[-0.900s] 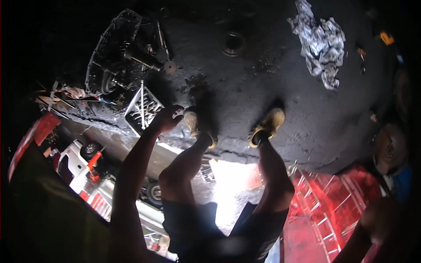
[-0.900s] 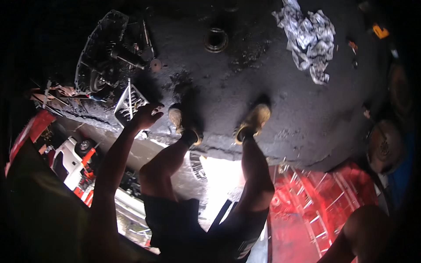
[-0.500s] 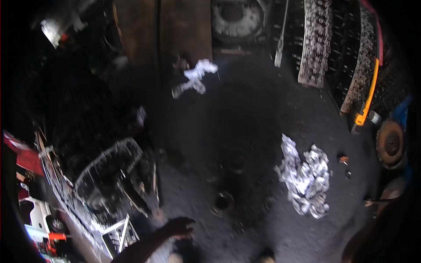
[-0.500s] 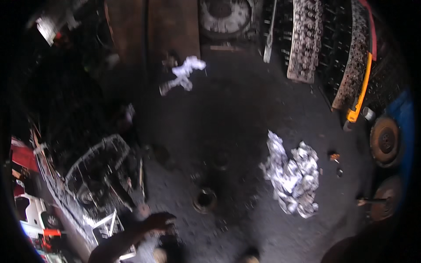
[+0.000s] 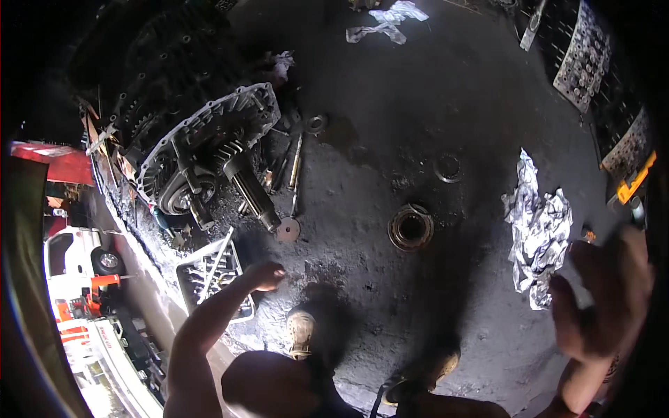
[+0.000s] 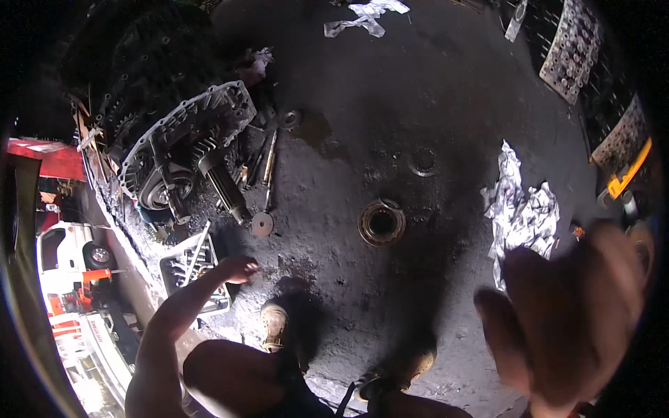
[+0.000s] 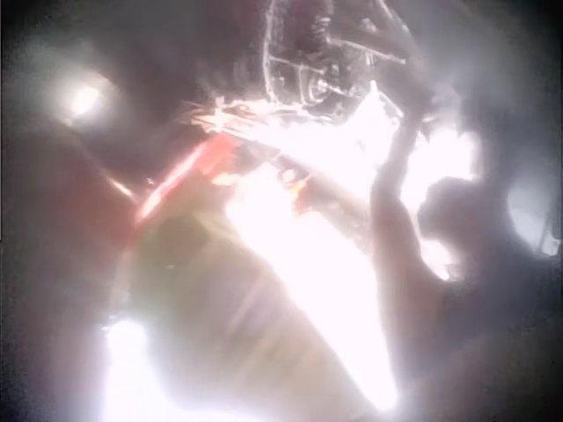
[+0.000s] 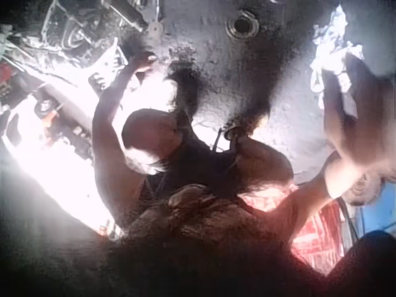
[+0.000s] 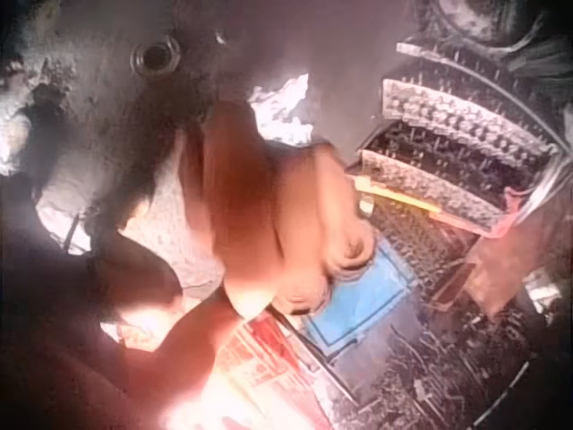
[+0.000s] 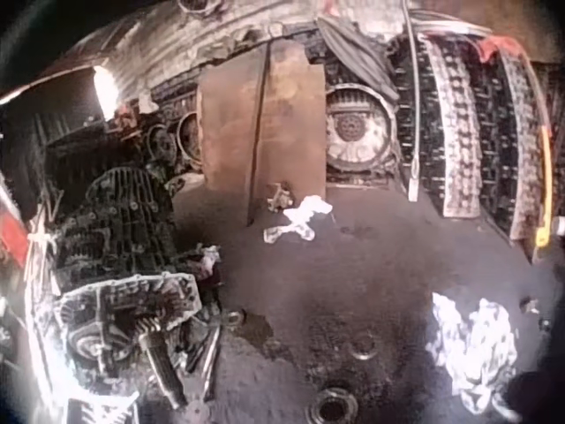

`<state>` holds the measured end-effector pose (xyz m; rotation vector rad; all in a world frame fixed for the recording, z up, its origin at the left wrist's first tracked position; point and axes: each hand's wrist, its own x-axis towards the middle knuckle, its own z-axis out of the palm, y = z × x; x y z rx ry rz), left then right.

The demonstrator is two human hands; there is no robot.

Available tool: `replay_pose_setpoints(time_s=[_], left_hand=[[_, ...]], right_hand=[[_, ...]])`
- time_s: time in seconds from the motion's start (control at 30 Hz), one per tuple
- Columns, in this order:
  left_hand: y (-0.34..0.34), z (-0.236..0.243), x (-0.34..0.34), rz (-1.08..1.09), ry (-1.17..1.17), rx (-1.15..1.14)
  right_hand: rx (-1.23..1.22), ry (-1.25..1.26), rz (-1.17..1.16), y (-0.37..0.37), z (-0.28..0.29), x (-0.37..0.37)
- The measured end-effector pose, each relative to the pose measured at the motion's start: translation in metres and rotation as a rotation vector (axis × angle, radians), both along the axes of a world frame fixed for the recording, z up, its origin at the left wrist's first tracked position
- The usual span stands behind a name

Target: The person handles a metal gear assembly, wipes it with a cloth, and installs it onto a shaft within a large gearbox housing while selecting a wrench from a metal tray.

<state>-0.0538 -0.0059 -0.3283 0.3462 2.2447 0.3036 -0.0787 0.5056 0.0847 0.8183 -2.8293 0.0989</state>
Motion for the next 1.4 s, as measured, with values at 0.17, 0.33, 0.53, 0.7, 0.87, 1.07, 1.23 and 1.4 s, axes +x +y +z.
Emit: replay_pose_setpoints(time_s=[0.17, 0.33, 0.53, 0.7, 0.87, 1.07, 1.23, 1.4], left_hand=[[-0.046, -0.003, -0.019, 0.628, 0.604, 0.076], [-0.077, -0.034, -0.079, 0.384, 0.978, 0.035], [-0.102, -0.066, -0.109, 0.536, 0.707, 0.04], [-0.112, -0.081, -0.123, 0.368, 0.903, -0.054], [-0.116, -0.102, -0.133, 0.454, 0.481, -0.142], [-0.191, -0.191, -0.018, 1.319, 0.499, 0.798], [-0.007, -0.052, -0.114, 0.734, 0.438, -0.15], [-0.029, -0.05, -0.106, 0.849, 0.415, -0.098]], right_hand=[[0.16, -0.296, -0.085, 0.015, -0.102, -0.028], [0.191, -0.465, -0.016, 0.012, -0.18, -0.031], [0.128, -0.611, 0.088, -0.024, -0.242, -0.043], [0.001, -0.73, 0.167, -0.091, -0.294, -0.083], [-0.241, -0.596, 0.105, -0.171, -0.385, -0.143], [-0.587, -0.529, -0.02, -0.368, -0.43, -0.168], [-0.329, -0.623, -0.146, -0.369, -0.457, -0.209], [-0.137, -0.639, -0.167, -0.393, -0.456, -0.209]])
